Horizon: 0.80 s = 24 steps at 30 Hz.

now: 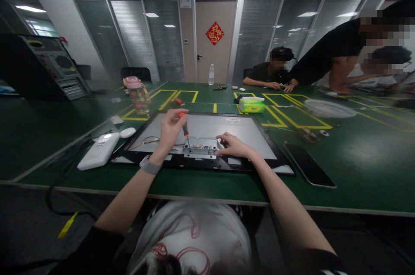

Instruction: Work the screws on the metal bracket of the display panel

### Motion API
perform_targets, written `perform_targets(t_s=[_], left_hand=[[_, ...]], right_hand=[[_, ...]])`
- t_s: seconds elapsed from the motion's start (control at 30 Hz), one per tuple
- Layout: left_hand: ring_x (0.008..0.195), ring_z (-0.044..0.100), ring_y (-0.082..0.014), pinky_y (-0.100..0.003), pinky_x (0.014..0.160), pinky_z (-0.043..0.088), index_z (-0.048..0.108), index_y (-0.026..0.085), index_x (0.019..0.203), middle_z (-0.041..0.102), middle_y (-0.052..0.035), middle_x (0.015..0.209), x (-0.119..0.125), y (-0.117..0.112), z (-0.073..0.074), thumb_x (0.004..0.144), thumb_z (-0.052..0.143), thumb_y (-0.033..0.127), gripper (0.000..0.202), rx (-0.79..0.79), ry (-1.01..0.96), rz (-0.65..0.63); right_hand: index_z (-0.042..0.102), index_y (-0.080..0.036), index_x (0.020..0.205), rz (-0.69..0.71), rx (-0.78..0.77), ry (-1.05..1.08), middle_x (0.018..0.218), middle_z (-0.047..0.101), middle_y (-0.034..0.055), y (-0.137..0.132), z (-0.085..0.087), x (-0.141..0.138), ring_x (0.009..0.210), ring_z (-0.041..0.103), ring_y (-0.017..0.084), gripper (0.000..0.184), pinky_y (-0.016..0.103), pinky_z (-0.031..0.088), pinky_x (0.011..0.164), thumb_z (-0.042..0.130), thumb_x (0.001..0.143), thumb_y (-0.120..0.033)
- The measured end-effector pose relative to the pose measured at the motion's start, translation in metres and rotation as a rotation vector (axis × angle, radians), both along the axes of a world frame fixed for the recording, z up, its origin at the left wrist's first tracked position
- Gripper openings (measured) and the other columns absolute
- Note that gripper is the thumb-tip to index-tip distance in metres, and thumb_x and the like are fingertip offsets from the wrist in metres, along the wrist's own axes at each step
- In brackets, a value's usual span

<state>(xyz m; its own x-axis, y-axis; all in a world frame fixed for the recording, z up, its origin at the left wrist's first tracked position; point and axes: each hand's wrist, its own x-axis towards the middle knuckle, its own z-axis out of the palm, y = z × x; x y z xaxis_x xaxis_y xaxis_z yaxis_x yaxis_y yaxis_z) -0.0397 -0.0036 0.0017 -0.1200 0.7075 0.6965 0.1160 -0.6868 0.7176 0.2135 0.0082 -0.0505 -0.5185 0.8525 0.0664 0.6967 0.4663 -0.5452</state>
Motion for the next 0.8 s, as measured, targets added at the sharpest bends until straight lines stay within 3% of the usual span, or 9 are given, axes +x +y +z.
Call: perform_targets(t_s=[0.13,0.4,0.6,0.7,0.8], left_hand=[[0.085,0.06,-0.0138,-0.026,0.077,0.048,0.07,0.019,0.099,0.065,-0.0052,0.092,-0.0002,-0.001,0.0005,0.089,0.047,0.024,0.025,0.01,0.004,-0.087],[0.073,0.056,-0.0122,-0.025,0.07,0.047,0.068,0.018,0.089,0.06,-0.0022,0.081,-0.0001,-0.0031,0.0033,0.078,0.063,0.027,0.014,0.004,0.022,-0.015],[0.076,0.06,-0.0137,-0.025,0.069,0.048,0.067,0.018,0.096,0.064,-0.0042,0.083,0.0004,-0.0014,0.0015,0.09,0.044,0.027,0.026,-0.042,-0.035,-0.143],[0.084,0.06,-0.0148,-0.024,0.071,0.047,0.069,0.018,0.088,0.063,-0.0051,0.091,0.0012,-0.003,0.0023,0.085,0.057,0.031,0.018,0.008,0.013,-0.075],[0.078,0.059,-0.0135,-0.024,0.069,0.047,0.068,0.019,0.093,0.063,-0.0043,0.088,0.0018,-0.0035,0.0025,0.085,0.058,0.031,0.018,0.014,0.025,-0.074]], right_hand=[[0.054,-0.021,0.126,0.001,-0.002,0.001,0.11,0.051,0.0088,-0.0005,0.0007,0.0,0.099,0.056,0.025,0.069,0.038,0.046,0.091,0.068,0.07,-0.058],[0.055,-0.021,0.126,0.002,0.002,0.008,0.109,0.051,0.0085,0.0006,-0.0006,0.0007,0.099,0.056,0.025,0.069,0.037,0.047,0.09,0.068,0.069,-0.058],[0.053,-0.021,0.127,0.007,-0.007,-0.009,0.11,0.051,0.0086,0.0018,-0.0014,0.0017,0.101,0.056,0.025,0.07,0.038,0.045,0.092,0.067,0.07,-0.059],[0.053,-0.02,0.127,0.005,-0.007,-0.006,0.109,0.051,0.0087,0.0011,-0.0007,0.0011,0.101,0.055,0.025,0.07,0.038,0.045,0.092,0.067,0.07,-0.058],[0.054,-0.02,0.126,0.002,0.004,-0.008,0.107,0.051,0.0082,-0.0005,0.0012,-0.0002,0.097,0.056,0.024,0.069,0.038,0.046,0.09,0.067,0.07,-0.058]])
